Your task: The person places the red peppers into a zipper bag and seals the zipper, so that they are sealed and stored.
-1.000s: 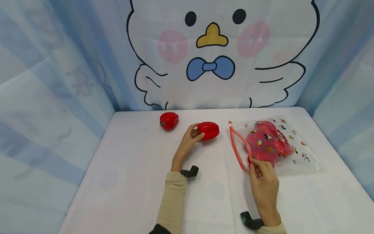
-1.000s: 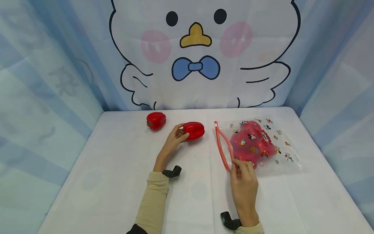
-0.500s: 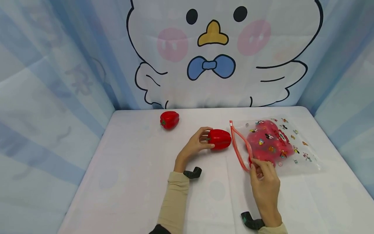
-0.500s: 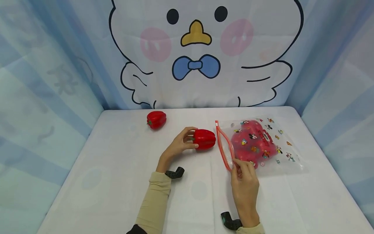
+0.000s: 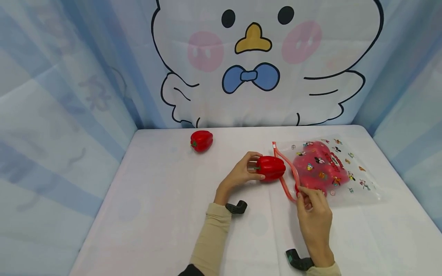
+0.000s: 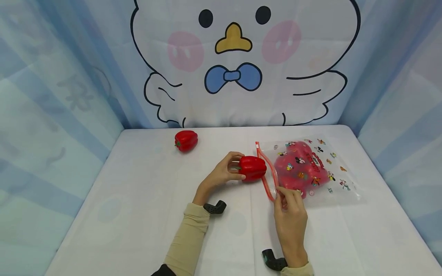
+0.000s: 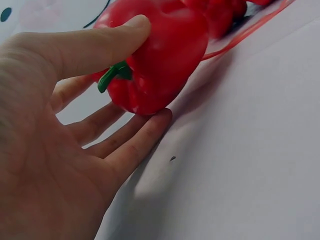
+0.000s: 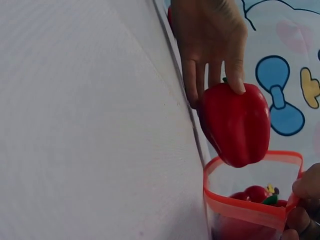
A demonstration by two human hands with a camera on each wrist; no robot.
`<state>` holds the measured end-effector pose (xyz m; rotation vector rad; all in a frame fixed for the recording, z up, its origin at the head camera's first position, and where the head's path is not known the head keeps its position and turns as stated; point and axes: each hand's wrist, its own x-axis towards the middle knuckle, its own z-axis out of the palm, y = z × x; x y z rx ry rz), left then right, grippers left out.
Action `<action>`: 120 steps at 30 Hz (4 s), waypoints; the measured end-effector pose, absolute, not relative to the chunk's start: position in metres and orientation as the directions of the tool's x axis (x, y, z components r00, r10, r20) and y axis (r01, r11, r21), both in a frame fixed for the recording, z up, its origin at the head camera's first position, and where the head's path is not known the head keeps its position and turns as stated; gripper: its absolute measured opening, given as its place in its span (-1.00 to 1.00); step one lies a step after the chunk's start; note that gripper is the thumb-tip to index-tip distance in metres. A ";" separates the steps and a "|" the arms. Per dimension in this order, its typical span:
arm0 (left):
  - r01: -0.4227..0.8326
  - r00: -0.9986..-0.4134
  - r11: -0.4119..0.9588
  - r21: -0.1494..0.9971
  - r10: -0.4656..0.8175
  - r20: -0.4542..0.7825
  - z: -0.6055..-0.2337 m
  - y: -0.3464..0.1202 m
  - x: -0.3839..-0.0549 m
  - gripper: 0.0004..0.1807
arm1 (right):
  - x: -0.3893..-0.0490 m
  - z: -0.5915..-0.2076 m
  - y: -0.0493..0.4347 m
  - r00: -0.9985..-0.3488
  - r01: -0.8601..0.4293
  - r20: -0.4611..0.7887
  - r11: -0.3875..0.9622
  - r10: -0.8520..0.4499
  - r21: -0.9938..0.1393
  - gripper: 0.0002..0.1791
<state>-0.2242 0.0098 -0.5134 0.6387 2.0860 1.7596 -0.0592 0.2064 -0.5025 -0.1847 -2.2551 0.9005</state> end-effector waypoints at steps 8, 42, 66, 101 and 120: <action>0.161 -0.856 0.167 0.973 0.514 0.054 -0.515 0.024 -0.217 -0.19 | -0.059 -0.502 0.205 -0.755 -0.107 0.544 0.750 0.366 -0.652 -0.69; 0.274 -0.941 0.364 0.890 0.292 0.170 -0.512 0.083 -0.186 -0.19 | -0.061 -0.504 0.204 -0.732 -0.149 0.588 0.761 0.344 -0.632 -0.69; 0.339 -0.892 0.302 0.891 0.405 0.202 -0.510 0.079 -0.191 -0.58 | -0.064 -0.509 0.205 -0.728 -0.151 0.596 0.769 0.339 -0.622 -0.70; 0.299 -0.924 0.195 0.934 0.304 0.233 -0.519 0.100 -0.178 -0.72 | -0.065 -0.511 0.202 -0.735 -0.119 0.582 0.779 0.348 -0.616 -0.68; 0.253 -0.876 0.107 0.961 0.447 0.181 -0.521 0.103 -0.178 -0.56 | -0.066 -0.514 0.204 -0.716 -0.152 0.611 0.779 0.337 -0.608 -0.73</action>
